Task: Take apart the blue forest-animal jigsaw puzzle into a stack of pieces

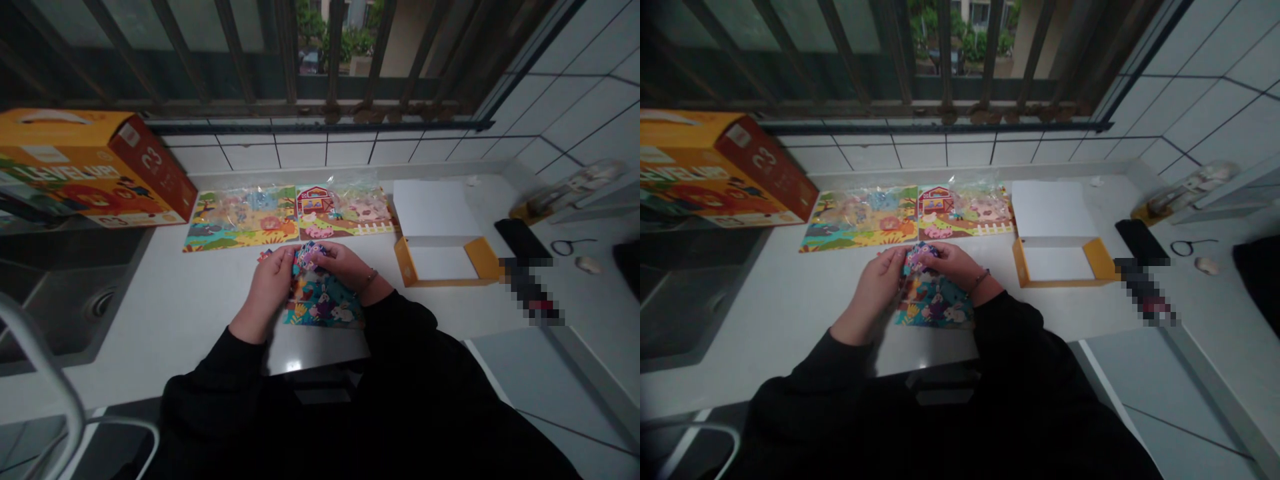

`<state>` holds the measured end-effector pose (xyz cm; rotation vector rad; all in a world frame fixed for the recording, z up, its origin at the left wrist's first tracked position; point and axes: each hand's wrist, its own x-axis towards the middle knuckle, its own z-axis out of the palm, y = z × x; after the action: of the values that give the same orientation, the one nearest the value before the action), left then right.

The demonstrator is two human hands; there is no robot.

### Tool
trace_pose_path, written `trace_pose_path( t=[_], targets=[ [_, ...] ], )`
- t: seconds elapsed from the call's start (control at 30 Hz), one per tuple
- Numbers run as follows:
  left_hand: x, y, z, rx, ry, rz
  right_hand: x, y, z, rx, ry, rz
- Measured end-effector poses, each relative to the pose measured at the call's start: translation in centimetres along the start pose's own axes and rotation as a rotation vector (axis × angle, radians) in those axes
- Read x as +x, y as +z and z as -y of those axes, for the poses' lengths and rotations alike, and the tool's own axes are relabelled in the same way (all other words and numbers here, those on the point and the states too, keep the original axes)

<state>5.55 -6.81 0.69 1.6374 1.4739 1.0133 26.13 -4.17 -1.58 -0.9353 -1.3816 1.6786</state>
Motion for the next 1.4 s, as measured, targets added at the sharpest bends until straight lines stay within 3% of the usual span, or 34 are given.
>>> trace_pose_path(
  t=[0.17, 0.43, 0.7, 0.9, 1.1, 1.27, 1.4],
  targets=[
    [-0.6, 0.2, -0.1, 0.032, 0.012, -0.080, 0.2, 0.1, -0.1, 0.059, 0.005, 0.077],
    [0.1, 0.4, 0.1, -0.147, -0.121, -0.176, 0.2, 0.1, -0.3, 0.064, 0.001, 0.004],
    [1.2, 1.7, 0.4, -0.044, -0.083, -0.159, 0.3, 0.3, -0.8, 0.012, 0.045, 0.043],
    [1.9, 1.9, 1.0, -0.228, -0.169, -0.274, 0.0, -0.1, -0.3, -0.004, -0.024, 0.009],
    [2.5, 1.8, 1.7, -0.106, -0.166, -0.404, 0.0, 0.5, -0.4, -0.006, -0.056, 0.185],
    [2.7, 3.2, 1.4, -0.538, -0.215, -0.397, 0.4, 0.6, -0.8, -0.072, -0.079, 0.051],
    [3.0, 4.1, 0.8, -0.732, -0.223, -0.413, 0.5, 0.6, -0.5, -0.197, -0.102, -0.011]
  ],
)
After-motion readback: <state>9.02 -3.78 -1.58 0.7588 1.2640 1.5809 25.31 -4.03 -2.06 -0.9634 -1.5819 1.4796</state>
